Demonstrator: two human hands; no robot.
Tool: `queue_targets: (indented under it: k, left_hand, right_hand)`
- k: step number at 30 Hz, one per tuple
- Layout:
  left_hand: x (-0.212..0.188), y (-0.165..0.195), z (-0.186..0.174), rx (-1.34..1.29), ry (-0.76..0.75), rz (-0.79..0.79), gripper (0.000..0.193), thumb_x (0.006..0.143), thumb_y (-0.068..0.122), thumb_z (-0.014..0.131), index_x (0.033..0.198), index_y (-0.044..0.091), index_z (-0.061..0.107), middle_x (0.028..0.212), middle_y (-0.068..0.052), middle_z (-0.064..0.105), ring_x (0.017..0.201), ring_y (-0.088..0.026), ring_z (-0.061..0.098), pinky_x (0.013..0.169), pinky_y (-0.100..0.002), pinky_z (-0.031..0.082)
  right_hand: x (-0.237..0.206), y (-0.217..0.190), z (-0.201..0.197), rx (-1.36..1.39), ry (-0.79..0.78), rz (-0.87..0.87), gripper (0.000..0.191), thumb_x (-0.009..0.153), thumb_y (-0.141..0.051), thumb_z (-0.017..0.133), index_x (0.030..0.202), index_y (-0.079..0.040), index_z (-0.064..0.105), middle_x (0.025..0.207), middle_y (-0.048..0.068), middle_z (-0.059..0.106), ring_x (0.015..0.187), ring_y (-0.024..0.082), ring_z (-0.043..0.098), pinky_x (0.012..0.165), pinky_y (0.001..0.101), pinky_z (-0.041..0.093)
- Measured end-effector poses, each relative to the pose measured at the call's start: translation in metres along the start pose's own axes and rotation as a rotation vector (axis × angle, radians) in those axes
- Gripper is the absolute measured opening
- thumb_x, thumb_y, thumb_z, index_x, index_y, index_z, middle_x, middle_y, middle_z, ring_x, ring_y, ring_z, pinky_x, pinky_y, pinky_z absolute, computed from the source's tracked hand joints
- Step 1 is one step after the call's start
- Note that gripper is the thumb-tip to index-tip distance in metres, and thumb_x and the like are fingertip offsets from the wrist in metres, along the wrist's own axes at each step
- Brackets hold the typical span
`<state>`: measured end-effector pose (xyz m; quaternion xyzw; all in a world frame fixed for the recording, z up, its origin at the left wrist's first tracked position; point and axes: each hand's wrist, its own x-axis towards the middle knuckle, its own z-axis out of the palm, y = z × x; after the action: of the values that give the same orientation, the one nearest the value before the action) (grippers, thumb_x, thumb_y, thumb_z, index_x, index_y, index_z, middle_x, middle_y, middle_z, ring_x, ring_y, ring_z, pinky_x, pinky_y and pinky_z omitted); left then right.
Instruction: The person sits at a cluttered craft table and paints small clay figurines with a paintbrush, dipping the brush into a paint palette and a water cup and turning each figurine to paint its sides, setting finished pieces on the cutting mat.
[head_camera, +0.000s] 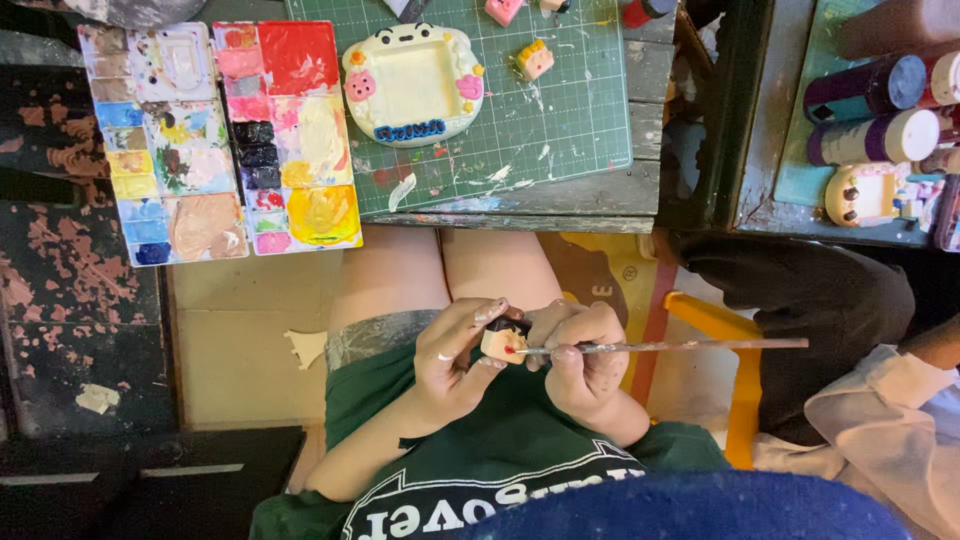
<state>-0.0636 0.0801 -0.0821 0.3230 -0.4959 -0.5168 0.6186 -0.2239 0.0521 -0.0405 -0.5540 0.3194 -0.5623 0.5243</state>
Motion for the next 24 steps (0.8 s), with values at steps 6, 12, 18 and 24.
queue_targets:
  k: [6, 12, 18, 24]
  left_hand:
    - [-0.0059, -0.0024, 0.0005, -0.106, 0.016, -0.064, 0.044, 0.104, 0.009, 0.069, 0.144, 0.0, 0.055, 0.135, -0.017, 0.059, 0.124, -0.028, 0.067, 0.106, -0.039, 0.06]
    - [-0.0087, -0.0062, 0.0012, -0.181, 0.024, -0.079, 0.043, 0.104, 0.009, 0.07, 0.142, -0.001, 0.054, 0.135, -0.017, 0.058, 0.126, -0.028, 0.066, 0.108, -0.04, 0.059]
    - [-0.009, -0.0084, 0.0031, -0.212, 0.047, -0.052, 0.042, 0.103, 0.008, 0.072, 0.14, -0.002, 0.054, 0.135, -0.016, 0.057, 0.127, -0.028, 0.066, 0.109, -0.041, 0.058]
    - [-0.0087, -0.0067, 0.0028, -0.215, 0.042, -0.069, 0.044, 0.102, 0.009, 0.073, 0.14, -0.002, 0.054, 0.135, -0.017, 0.058, 0.127, -0.029, 0.066, 0.107, -0.04, 0.059]
  right_hand:
    - [-0.0023, 0.0021, 0.0018, 0.002, 0.007, -0.008, 0.022, 0.11, -0.023, 0.058, 0.102, -0.007, 0.046, 0.075, 0.008, 0.057, 0.062, 0.014, 0.053, 0.067, 0.03, 0.053]
    - [-0.0021, 0.0018, 0.002, -0.005, 0.01, -0.008, 0.022, 0.11, -0.023, 0.057, 0.102, -0.007, 0.047, 0.076, 0.009, 0.058, 0.062, 0.013, 0.053, 0.074, 0.0337, 0.056]
    - [-0.0033, 0.0067, 0.0021, 0.027, 0.041, -0.012, 0.023, 0.108, -0.025, 0.059, 0.101, -0.006, 0.047, 0.074, 0.01, 0.06, 0.06, 0.013, 0.054, 0.066, 0.0297, 0.054]
    - [-0.0023, 0.0072, 0.004, 0.035, 0.064, -0.042, 0.025, 0.108, -0.026, 0.061, 0.099, -0.006, 0.048, 0.074, 0.011, 0.061, 0.059, 0.014, 0.055, 0.064, 0.0317, 0.053]
